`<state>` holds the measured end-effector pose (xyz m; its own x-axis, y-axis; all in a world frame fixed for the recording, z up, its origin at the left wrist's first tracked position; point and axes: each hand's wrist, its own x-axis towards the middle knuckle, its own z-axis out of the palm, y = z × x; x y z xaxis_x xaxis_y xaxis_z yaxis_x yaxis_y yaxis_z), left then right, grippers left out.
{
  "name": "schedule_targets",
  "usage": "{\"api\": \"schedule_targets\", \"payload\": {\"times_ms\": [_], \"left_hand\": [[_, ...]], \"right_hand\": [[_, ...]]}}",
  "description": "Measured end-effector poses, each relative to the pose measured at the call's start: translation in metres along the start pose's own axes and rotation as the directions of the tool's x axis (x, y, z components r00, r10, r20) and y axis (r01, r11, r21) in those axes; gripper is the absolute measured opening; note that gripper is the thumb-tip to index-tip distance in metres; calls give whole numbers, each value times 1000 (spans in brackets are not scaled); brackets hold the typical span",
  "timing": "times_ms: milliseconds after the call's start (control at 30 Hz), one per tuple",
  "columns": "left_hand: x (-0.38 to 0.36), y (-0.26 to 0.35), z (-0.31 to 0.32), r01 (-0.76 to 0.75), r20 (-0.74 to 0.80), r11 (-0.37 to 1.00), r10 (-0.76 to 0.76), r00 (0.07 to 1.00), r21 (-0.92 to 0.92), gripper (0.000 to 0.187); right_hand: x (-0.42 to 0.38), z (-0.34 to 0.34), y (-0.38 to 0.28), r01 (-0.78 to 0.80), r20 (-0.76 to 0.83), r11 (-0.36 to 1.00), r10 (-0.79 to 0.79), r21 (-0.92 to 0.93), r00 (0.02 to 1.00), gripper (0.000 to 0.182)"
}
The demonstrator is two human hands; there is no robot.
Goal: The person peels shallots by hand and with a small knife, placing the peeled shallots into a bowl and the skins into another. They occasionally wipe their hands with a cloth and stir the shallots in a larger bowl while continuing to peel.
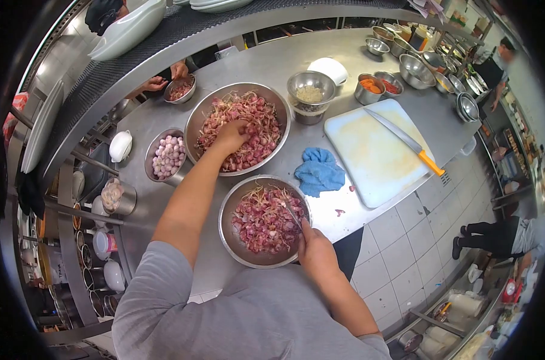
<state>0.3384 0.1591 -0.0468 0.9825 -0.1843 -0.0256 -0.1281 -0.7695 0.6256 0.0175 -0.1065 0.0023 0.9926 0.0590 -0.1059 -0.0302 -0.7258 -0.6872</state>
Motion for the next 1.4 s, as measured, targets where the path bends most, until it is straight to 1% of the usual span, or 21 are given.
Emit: {"api": "schedule_targets", "payload": {"times_ms": [133,200,267,400,467,500,567,600,667,700,767,800,900,1000,1067,1100,1167,1200,1233,1267,1400], "left_hand": [[-12,6,-14,-89,13,993,90,996,-75,50],[-26,18,-20,-140,-48,990,138,989,-30,46],[-40,31,-28,-184,-112,972,168,979,-146,42],[-48,24,-32,-196,-157,978,184,970,-67,46],[-56,30,-40,-68,-249,994,88,965,89,48],[-55,26,-43,-64,-252,994,84,964,87,48],[-45,15,-52,127,-247,975,-79,966,185,47],[-40,11,-54,132,-248,974,-84,965,184,47],[-32,5,-58,246,-156,953,-220,963,176,49],[-35,11,-61,249,-159,953,-222,962,176,49],[-38,26,-66,339,-54,894,-338,939,295,51],[-39,26,-66,337,-55,894,-336,940,295,51],[-40,26,-60,298,-22,889,-309,951,349,54],[-40,18,-52,290,-20,879,-306,952,378,47],[-45,9,-45,127,-105,936,-97,990,328,40],[-50,11,-45,129,-105,936,-100,989,326,40],[-57,18,-45,17,-298,949,82,951,315,34],[-51,15,-44,15,-294,949,82,952,314,34],[-41,9,-44,-9,-69,906,42,997,422,31],[-35,4,-41,-57,152,854,-26,988,518,29],[-39,-26,-13,-10,236,785,-174,956,619,25]], "right_hand": [[1,3,3,1,-14,1000,-1,6,1000,39],[0,5,5,-2,-19,1000,2,17,1000,39],[1,7,8,57,-27,998,-56,9,998,41],[1,5,5,73,-27,997,-73,-8,997,41],[0,4,1,62,-19,998,-62,-9,998,41],[0,4,1,65,-15,998,-65,-11,998,41],[-2,6,3,77,-25,997,-77,-8,997,41],[-2,6,2,79,-20,997,-79,-8,997,41],[-3,6,0,51,-2,999,-51,-17,999,41],[-4,6,0,54,0,998,-54,-17,999,41],[-4,7,1,61,0,998,-61,-30,998,42],[-4,7,2,62,-3,998,-62,-29,998,42],[-4,7,3,65,-29,998,-66,-23,997,42],[-5,7,3,52,-20,998,-52,-19,998,42],[-5,7,2,67,-13,998,-68,-15,998,42],[-5,7,2,68,-11,998,-68,-17,998,42],[-4,7,1,65,-13,998,-66,-21,998,41],[-4,7,0,61,-13,998,-61,-22,998,41],[-3,6,-1,66,-14,998,-66,-16,998,41],[-2,6,-2,72,-15,997,-72,-9,997,41],[3,8,-5,113,-22,994,-113,-11,993,40]]}}
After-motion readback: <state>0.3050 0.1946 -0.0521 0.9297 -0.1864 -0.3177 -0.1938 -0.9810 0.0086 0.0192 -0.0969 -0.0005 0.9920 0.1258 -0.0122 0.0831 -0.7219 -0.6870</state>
